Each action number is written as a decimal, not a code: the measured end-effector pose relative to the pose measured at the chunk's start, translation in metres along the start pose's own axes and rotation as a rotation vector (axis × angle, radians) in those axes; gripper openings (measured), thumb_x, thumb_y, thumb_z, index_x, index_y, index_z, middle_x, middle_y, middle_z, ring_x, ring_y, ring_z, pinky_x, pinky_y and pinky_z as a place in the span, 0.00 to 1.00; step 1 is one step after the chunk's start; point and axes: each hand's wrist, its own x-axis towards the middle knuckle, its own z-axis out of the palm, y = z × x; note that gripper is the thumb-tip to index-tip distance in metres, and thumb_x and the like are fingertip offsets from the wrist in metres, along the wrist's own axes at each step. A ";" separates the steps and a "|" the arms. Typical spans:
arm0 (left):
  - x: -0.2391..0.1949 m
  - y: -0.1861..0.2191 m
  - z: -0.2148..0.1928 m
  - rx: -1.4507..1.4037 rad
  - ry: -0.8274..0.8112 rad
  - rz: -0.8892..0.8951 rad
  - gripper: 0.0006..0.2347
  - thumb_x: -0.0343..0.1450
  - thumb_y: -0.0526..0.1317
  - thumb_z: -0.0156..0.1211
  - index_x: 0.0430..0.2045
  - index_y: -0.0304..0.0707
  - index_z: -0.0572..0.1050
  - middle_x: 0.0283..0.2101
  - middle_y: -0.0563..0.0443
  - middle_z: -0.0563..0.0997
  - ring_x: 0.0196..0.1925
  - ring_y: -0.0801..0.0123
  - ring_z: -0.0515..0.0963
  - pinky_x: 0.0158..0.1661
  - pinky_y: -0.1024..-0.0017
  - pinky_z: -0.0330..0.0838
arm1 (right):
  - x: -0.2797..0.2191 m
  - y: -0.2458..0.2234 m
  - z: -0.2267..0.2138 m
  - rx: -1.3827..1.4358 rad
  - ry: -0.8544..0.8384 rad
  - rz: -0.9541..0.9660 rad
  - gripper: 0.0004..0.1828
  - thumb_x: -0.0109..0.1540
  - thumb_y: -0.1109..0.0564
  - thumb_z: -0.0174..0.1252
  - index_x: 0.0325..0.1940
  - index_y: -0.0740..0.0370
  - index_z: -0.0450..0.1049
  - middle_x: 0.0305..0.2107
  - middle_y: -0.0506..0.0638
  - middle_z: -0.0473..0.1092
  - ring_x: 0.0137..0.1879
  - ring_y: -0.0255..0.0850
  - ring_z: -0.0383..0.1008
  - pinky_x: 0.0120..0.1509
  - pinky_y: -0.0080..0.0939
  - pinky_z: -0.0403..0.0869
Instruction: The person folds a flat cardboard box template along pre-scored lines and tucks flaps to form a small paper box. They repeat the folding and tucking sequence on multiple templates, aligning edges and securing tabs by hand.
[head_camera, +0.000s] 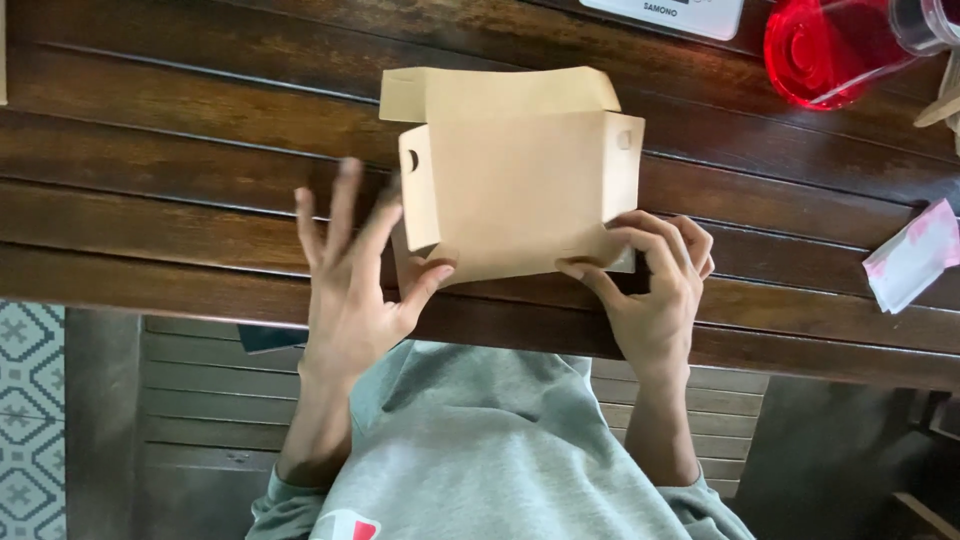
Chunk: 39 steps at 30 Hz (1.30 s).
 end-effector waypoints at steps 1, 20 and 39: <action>-0.002 -0.002 0.000 0.001 0.002 -0.003 0.30 0.71 0.54 0.72 0.60 0.31 0.68 0.73 0.25 0.59 0.78 0.46 0.54 0.74 0.31 0.35 | -0.002 0.004 0.002 0.001 -0.002 -0.003 0.21 0.55 0.45 0.77 0.44 0.55 0.76 0.53 0.43 0.74 0.65 0.50 0.60 0.66 0.52 0.59; -0.001 0.006 -0.015 -0.321 0.077 0.514 0.04 0.69 0.32 0.66 0.29 0.46 0.83 0.30 0.61 0.82 0.39 0.62 0.79 0.49 0.44 0.73 | -0.008 0.078 0.000 0.537 -0.188 -0.285 0.11 0.55 0.58 0.72 0.36 0.63 0.77 0.49 0.58 0.78 0.65 0.54 0.72 0.69 0.44 0.67; 0.002 -0.006 -0.016 -0.060 -0.124 0.431 0.09 0.77 0.28 0.51 0.47 0.37 0.78 0.49 0.46 0.81 0.55 0.56 0.79 0.56 0.56 0.68 | 0.036 0.027 -0.021 0.250 -0.346 -0.640 0.14 0.69 0.52 0.52 0.45 0.57 0.82 0.49 0.59 0.78 0.66 0.65 0.73 0.70 0.63 0.67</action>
